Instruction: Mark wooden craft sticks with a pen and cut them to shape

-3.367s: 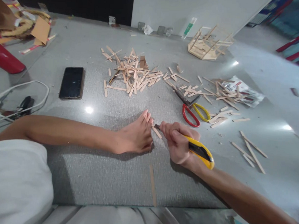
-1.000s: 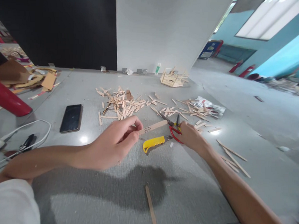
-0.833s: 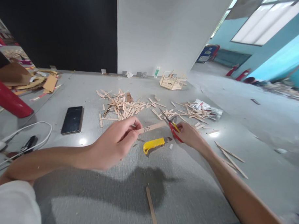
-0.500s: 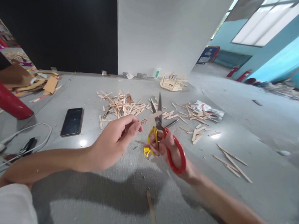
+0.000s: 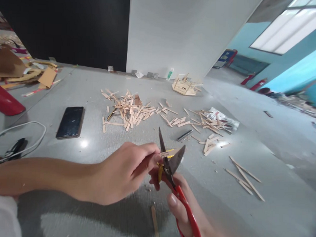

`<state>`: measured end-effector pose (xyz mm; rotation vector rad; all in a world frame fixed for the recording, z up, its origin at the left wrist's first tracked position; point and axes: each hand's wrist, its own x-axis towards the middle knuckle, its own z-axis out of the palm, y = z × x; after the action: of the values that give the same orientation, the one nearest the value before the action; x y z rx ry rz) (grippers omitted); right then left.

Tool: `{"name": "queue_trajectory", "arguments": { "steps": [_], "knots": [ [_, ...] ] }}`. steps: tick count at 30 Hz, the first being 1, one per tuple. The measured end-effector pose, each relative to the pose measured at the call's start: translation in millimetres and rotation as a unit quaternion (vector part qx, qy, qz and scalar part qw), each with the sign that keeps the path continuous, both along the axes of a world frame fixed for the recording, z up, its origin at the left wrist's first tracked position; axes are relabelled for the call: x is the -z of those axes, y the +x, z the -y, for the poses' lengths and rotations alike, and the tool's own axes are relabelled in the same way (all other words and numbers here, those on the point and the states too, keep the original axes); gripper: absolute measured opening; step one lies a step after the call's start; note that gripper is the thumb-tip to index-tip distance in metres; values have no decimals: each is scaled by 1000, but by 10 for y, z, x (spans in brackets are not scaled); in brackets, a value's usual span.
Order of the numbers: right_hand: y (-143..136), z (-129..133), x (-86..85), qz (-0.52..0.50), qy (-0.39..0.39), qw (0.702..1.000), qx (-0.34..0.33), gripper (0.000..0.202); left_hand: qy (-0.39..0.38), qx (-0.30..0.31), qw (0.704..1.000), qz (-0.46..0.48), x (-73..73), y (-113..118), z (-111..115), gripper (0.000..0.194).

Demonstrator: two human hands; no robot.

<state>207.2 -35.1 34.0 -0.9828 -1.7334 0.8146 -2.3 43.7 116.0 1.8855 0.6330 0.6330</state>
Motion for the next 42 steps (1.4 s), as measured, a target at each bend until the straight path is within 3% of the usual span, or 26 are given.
{"name": "queue_trajectory", "arguments": {
  "steps": [4, 11, 16, 24, 34, 42],
  "knots": [
    [17, 20, -63, 32, 14, 999, -18, 51, -25, 18, 1000, 4, 4, 6, 21, 33],
    [-48, -7, -188, 22, -42, 999, -18, 58, 33, 17, 999, -27, 46, 17, 22, 33],
    [-58, -9, -225, 11, -67, 998, -18, 61, 43, 6, 998, -36, 46, 26, 33, 31],
    [-84, -39, -423, 55, -107, 993, -14, 62, 55, 0, 998, -34, 49, 25, 79, 34],
    [-78, -11, -355, 59, -110, 992, -2, 60, 68, 0, 998, -16, 53, 37, 50, 34],
    [-51, -43, -462, 70, -116, 991, -22, 54, 43, 3, 999, -12, 80, 36, 69, 35]
  ]
}}
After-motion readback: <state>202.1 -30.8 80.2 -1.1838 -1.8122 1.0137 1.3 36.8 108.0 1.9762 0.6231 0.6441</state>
